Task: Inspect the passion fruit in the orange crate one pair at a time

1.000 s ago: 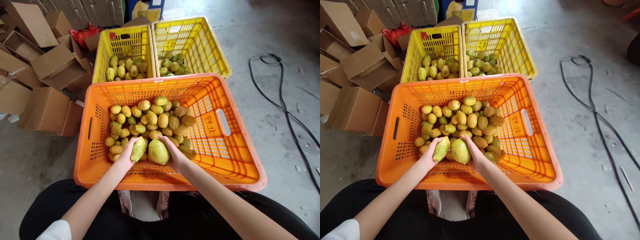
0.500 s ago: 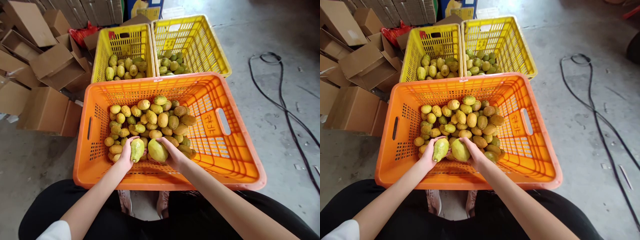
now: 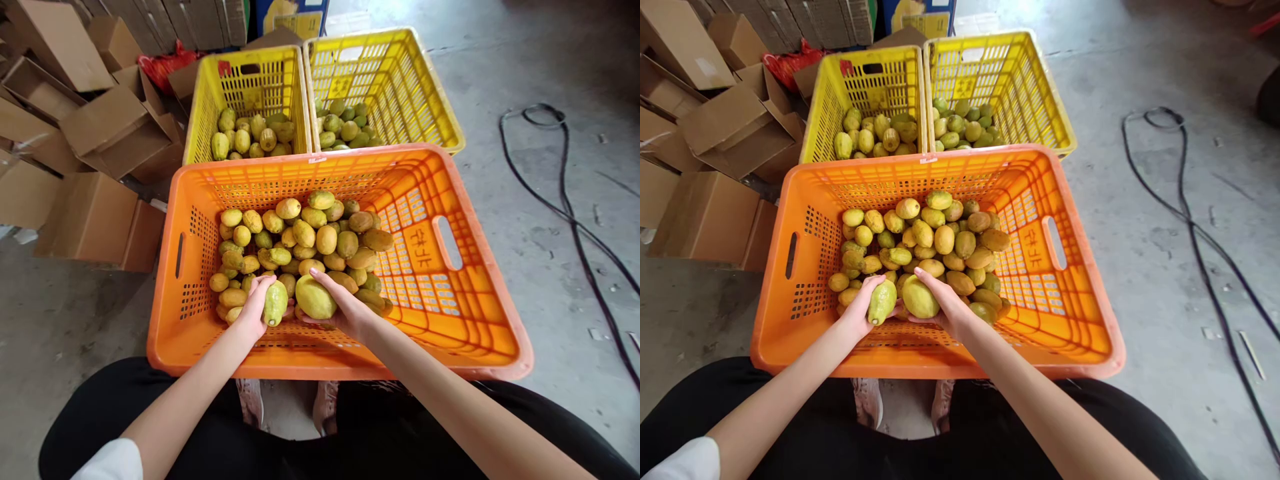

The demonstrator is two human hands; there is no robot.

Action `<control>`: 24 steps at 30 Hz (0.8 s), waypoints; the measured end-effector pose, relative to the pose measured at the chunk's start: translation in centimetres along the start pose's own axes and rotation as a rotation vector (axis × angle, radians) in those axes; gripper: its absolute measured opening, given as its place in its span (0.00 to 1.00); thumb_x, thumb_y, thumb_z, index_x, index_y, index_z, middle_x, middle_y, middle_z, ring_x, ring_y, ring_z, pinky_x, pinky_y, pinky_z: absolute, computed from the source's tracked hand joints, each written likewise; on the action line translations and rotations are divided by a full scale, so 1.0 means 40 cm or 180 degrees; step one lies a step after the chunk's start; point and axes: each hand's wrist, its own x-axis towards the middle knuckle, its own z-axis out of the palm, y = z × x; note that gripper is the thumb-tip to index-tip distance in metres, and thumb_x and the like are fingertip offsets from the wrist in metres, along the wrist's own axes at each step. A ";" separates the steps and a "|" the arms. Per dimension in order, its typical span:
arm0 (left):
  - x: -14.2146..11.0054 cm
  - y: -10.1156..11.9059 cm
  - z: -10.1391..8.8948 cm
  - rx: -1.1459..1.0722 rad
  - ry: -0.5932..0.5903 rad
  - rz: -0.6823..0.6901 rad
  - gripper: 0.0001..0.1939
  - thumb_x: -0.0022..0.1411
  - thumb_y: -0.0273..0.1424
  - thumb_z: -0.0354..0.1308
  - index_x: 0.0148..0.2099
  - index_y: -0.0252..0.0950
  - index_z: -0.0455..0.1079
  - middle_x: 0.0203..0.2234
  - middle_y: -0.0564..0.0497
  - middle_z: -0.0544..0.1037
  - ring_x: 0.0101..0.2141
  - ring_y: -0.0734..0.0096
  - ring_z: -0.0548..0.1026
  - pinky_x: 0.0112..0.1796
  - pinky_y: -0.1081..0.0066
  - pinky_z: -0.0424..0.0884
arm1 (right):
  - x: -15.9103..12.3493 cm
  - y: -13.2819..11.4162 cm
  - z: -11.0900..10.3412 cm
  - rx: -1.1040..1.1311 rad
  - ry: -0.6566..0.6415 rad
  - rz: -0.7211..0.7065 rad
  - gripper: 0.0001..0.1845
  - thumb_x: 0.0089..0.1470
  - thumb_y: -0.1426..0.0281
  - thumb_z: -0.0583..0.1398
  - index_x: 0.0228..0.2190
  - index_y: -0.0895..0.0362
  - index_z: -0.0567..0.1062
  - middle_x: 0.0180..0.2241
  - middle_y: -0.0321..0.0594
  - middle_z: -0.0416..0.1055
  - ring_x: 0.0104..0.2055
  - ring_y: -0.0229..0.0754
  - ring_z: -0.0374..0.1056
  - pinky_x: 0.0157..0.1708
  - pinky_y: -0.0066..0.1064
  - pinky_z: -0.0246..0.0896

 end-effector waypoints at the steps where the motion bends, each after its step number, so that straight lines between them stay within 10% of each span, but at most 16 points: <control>1: 0.000 0.001 0.000 -0.0006 0.0003 0.0004 0.11 0.61 0.31 0.60 0.43 0.41 0.61 0.30 0.54 0.73 0.23 0.70 0.77 0.23 0.73 0.75 | 0.000 0.001 0.000 -0.0043 -0.0107 -0.0024 0.21 0.53 0.57 0.66 0.43 0.57 0.72 0.34 0.44 0.79 0.33 0.47 0.77 0.29 0.38 0.78; 24: -0.002 0.010 0.006 -0.0142 0.0039 -0.0269 0.08 0.64 0.32 0.57 0.44 0.37 0.62 0.27 0.51 0.75 0.22 0.68 0.78 0.24 0.71 0.75 | 0.000 0.000 0.002 -0.0156 0.0203 -0.0056 0.07 0.53 0.66 0.62 0.35 0.55 0.74 0.33 0.40 0.78 0.34 0.41 0.74 0.31 0.28 0.71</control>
